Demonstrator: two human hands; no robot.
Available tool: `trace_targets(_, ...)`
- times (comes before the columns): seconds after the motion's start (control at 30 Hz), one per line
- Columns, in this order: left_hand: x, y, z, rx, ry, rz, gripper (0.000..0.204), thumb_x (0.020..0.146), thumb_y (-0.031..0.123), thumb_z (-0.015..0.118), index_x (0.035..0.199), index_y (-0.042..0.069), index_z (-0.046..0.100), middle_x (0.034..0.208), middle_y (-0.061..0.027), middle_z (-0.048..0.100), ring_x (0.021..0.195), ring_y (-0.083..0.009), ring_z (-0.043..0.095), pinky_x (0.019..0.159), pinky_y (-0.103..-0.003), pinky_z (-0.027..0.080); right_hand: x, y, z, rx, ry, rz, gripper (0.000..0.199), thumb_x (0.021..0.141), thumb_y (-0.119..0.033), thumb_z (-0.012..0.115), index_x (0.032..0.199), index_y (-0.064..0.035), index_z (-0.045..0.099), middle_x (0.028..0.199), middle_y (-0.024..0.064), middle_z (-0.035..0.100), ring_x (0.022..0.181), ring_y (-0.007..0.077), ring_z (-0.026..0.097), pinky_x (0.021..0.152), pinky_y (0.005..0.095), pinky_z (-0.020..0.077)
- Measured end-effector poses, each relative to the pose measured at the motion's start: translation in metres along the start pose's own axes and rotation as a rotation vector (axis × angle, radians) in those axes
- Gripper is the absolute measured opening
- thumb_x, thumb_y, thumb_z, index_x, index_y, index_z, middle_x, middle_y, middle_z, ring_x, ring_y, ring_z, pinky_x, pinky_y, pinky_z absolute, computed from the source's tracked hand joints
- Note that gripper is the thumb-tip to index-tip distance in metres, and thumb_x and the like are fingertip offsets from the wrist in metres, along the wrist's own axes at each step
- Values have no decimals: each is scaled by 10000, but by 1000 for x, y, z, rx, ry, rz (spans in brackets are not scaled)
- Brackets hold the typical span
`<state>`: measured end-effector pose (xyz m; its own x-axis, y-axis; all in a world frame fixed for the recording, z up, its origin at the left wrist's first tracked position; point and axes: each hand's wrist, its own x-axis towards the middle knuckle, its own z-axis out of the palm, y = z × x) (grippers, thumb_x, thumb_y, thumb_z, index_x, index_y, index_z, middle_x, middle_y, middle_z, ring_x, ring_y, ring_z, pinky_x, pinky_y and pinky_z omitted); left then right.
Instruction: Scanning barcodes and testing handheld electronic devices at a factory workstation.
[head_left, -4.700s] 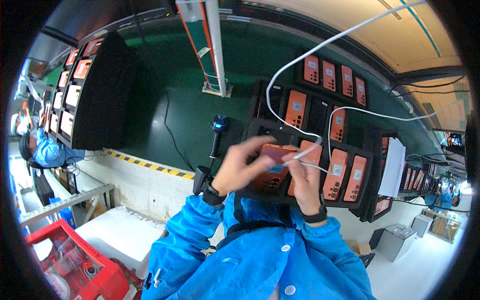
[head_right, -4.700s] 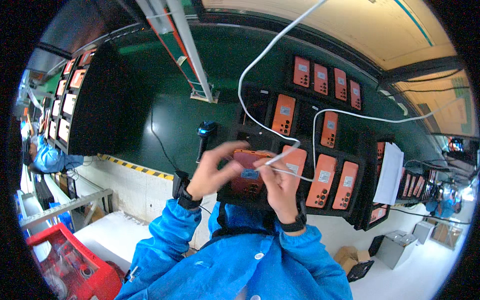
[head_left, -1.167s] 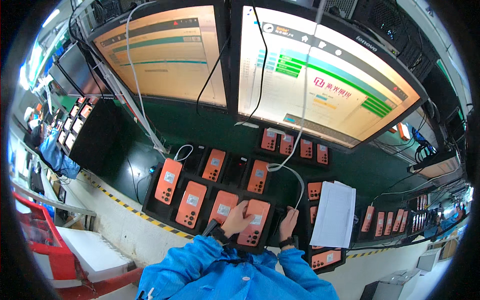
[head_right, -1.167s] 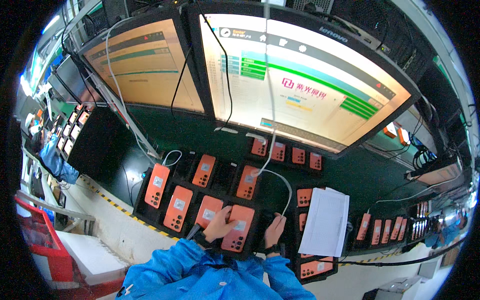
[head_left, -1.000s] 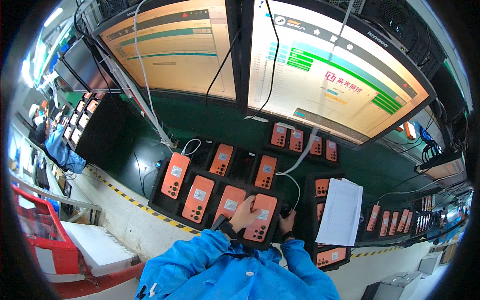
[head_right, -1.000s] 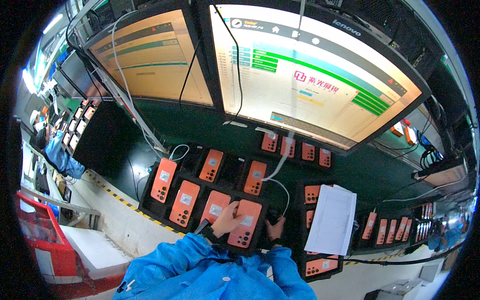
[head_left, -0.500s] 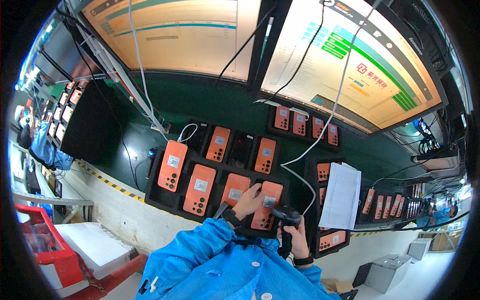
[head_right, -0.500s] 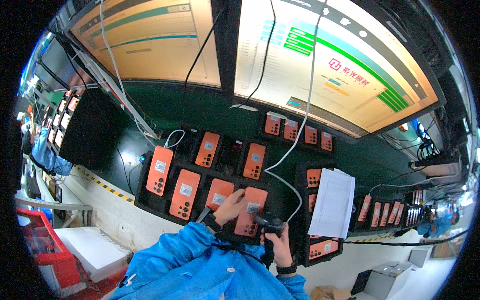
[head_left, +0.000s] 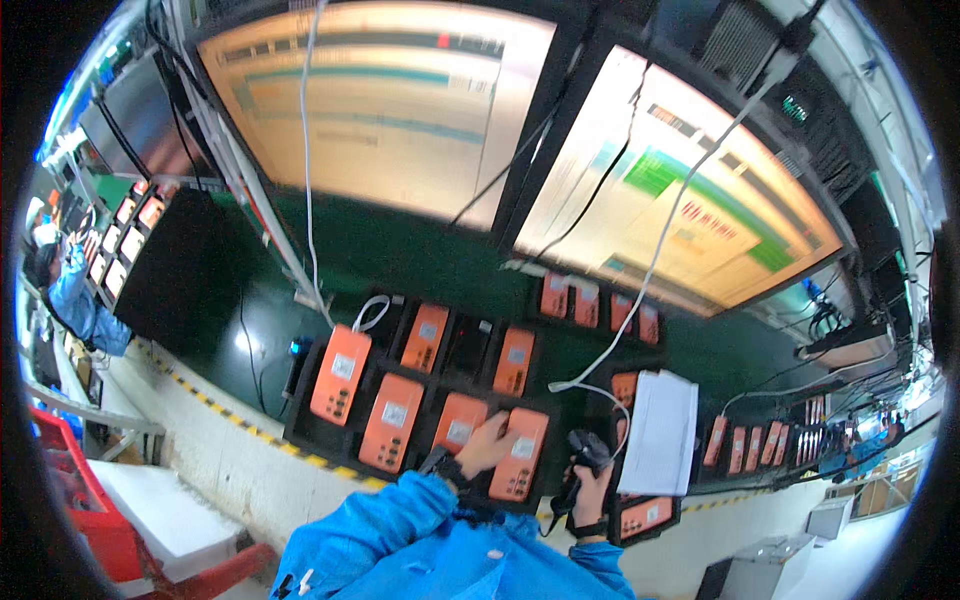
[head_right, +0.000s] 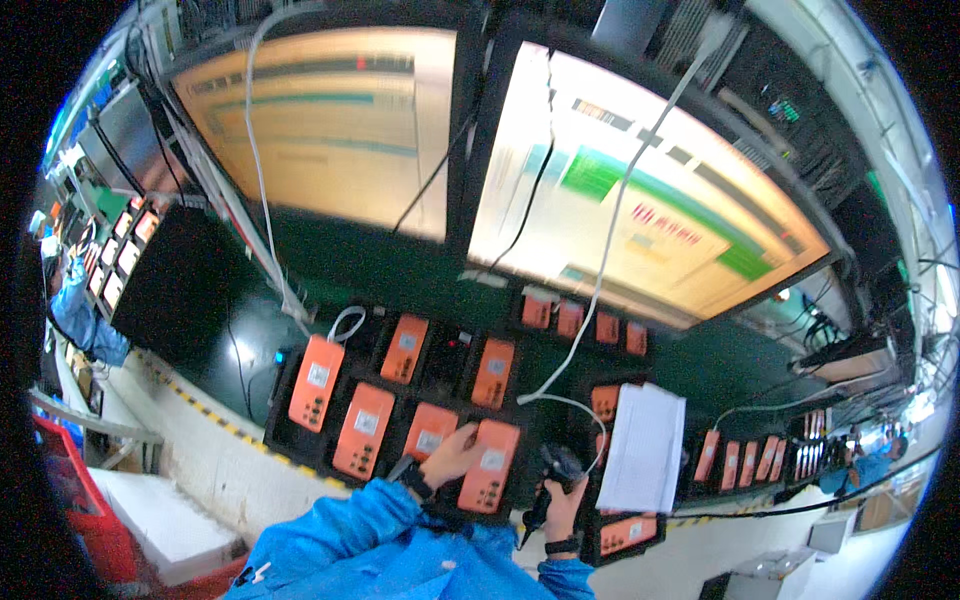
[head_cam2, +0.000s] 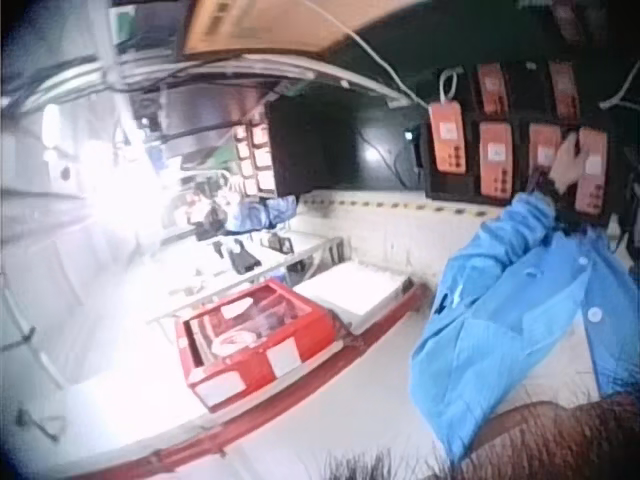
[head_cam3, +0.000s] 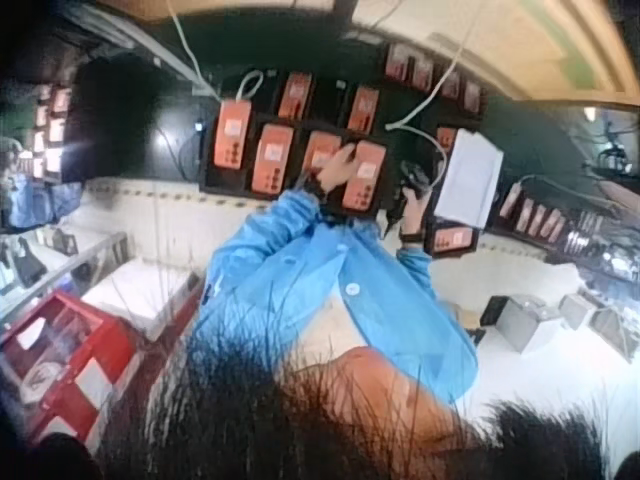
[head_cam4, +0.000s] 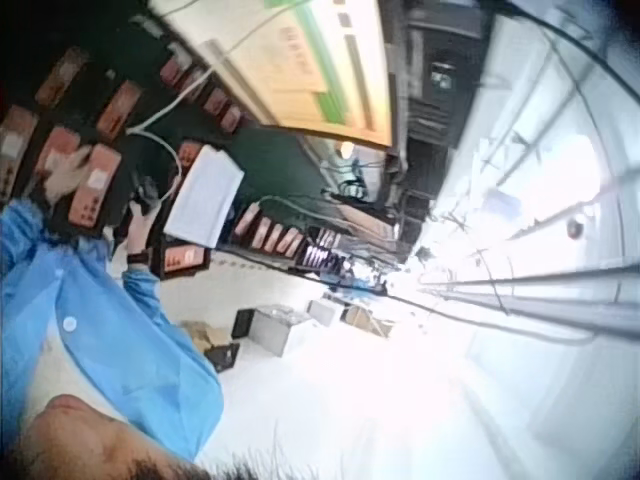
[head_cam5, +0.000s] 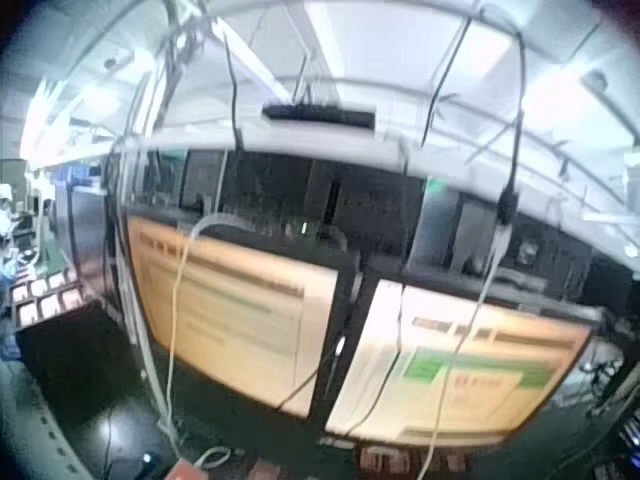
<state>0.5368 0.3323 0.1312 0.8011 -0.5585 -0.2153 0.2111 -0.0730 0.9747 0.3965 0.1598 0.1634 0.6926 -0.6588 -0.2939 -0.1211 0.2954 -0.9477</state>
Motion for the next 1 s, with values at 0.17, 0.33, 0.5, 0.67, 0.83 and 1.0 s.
trace_targets(0.17,-10,24,2,111,-68,-111,322,848,99,593,1139,-9,505,1010,-99,637,892,-156,613,745,-297,486,96,191,-70,-275,81,-237,406,708,27,645,1090,9,508,1025,90,604,949,214,572,851,328,456)
trace_targets(0.33,-18,10,2,11,-26,-97,375,863,78,580,1210,-12,471,997,-113,635,922,-177,608,784,-313,482,77,146,-7,-434,427,-127,303,897,-288,522,918,15,516,835,94,534,804,222,501,729,354,413)
trace_targets(0.5,-37,37,4,31,-51,212,362,855,-42,542,1207,-6,467,1012,-119,636,983,-160,604,821,-300,475,37,-9,42,-42,-152,-321,204,964,-172,407,828,-44,486,762,14,455,696,101,427,633,247,364)
trace_targets(0.67,-55,81,7,112,-43,132,313,873,-15,526,1180,-12,467,959,-110,625,917,-158,597,771,-296,467,12,-85,55,-235,-442,-322,173,917,-67,513,1008,44,609,927,80,656,852,120,600,756,243,463)
trace_targets(0.83,-64,71,8,73,-74,160,302,872,-7,534,1170,-2,484,959,-132,639,924,-189,625,791,-305,480,4,-97,54,-285,-517,-267,159,891,-37,539,1004,43,616,905,86,669,830,127,625,729,252,482)
trace_targets(1.0,-81,75,5,168,-78,233,281,852,25,559,1130,38,519,906,-164,644,862,-283,646,744,-347,487,-17,-119,62,-567,-629,-397,113,848,-18,555,936,14,617,861,125,659,797,202,657,713,295,498)
